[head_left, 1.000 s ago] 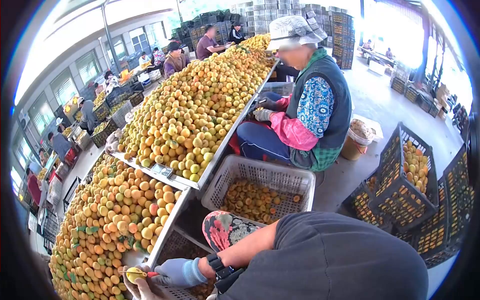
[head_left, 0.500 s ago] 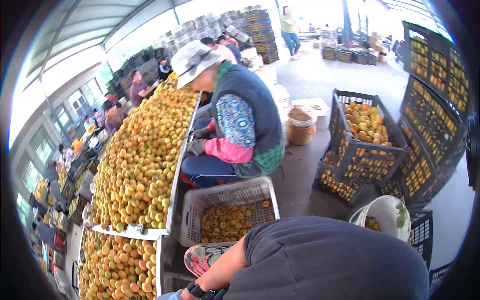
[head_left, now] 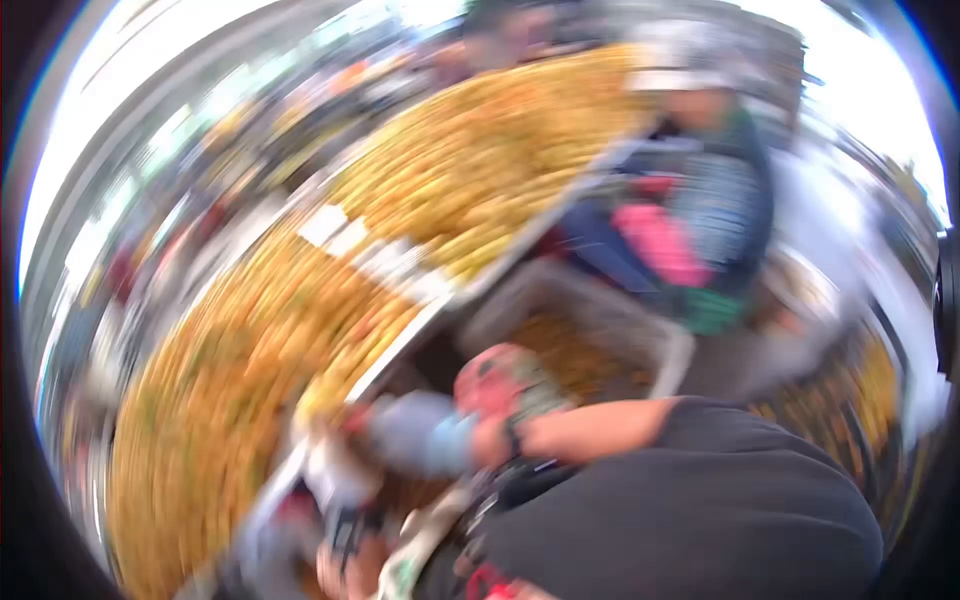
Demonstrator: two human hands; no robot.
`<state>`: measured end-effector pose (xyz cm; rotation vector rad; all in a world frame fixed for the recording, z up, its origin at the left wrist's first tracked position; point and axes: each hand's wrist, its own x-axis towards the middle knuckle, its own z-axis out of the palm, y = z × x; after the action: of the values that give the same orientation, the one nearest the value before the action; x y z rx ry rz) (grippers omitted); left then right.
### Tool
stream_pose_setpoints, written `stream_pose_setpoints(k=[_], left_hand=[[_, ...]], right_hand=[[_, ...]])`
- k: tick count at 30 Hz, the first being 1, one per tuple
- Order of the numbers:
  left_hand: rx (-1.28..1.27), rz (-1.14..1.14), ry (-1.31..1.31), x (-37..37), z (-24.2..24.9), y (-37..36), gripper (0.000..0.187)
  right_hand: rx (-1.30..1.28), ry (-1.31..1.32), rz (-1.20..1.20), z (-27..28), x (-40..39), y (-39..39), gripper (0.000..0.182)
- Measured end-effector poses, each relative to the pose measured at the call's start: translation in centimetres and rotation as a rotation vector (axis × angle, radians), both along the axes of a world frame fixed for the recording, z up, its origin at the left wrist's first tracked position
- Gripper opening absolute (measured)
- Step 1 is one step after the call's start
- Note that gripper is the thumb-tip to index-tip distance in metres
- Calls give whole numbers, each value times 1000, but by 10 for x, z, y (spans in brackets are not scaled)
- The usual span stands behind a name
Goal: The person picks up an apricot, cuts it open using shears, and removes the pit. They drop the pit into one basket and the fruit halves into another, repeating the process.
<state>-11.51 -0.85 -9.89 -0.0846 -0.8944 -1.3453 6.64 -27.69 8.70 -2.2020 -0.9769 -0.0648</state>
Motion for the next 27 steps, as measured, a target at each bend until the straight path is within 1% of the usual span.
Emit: stream_pose_setpoints(k=[1,2,3,4,5,6,7,8,9,10,11,12,13,15,16,17,19,20,21,23,24,25,26,27], left_hand=[[102,367,71,-26,7,-53,32],[205,755,161,-32,26,-91,34],[315,1130,265,-8,65,-108,36],[425,1474,389,139,110,-138,37],[530,1782,538,152,124,-123,39],[616,2046,691,154,136,-107,41],[690,2255,816,119,162,-80,43],[691,2357,874,116,163,-65,48],[565,2398,776,82,165,-46,39],[610,2805,536,71,154,-36,35],[677,3177,237,61,143,-25,33],[1067,3186,111,31,142,-11,39],[1099,3242,150,14,143,-7,39],[984,2944,586,-14,158,-7,38],[860,3011,704,-6,142,1,39],[888,3140,867,5,118,14,43],[906,3027,1003,-22,147,2,44],[1147,3068,1005,-37,149,2,46],[1123,3098,1028,-55,156,-4,46],[1233,3150,699,-80,172,-14,47],[1354,3243,697,-82,156,-2,50],[1348,3249,681,-81,138,12,50],[769,3200,847,-77,118,29,51],[234,3048,964,-79,111,35,52]], right_hand=[[-27,-29,138,11,-3,-6,21],[-175,-42,-9,7,-9,11,19],[-255,-17,38,-28,6,34,22],[-71,-106,291,-6,-2,30,23],[45,-26,374,-17,4,46,21],[122,235,358,-58,19,72,19],[173,350,430,-60,18,87,24],[279,286,557,-68,21,105,24],[334,429,598,-82,9,129,28],[384,532,707,-71,-9,148,28],[419,645,809,-58,-24,161,29],[295,669,823,-68,-26,180,27],[275,688,887,-74,-33,191,27],[160,779,990,-74,-54,209,27],[164,790,1025,-76,-57,220,27],[195,764,1049,-77,-63,228,27],[214,712,1105,-78,-82,234,29],[256,746,1146,-70,-96,234,29],[242,739,1178,-69,-107,235,29],[236,735,1208,-69,-113,239,29],[211,855,1201,-72,-120,243,26],[218,847,1202,-70,-126,243,26],[182,653,1201,-61,-134,241,24],[142,459,1193,-56,-141,239,22]])
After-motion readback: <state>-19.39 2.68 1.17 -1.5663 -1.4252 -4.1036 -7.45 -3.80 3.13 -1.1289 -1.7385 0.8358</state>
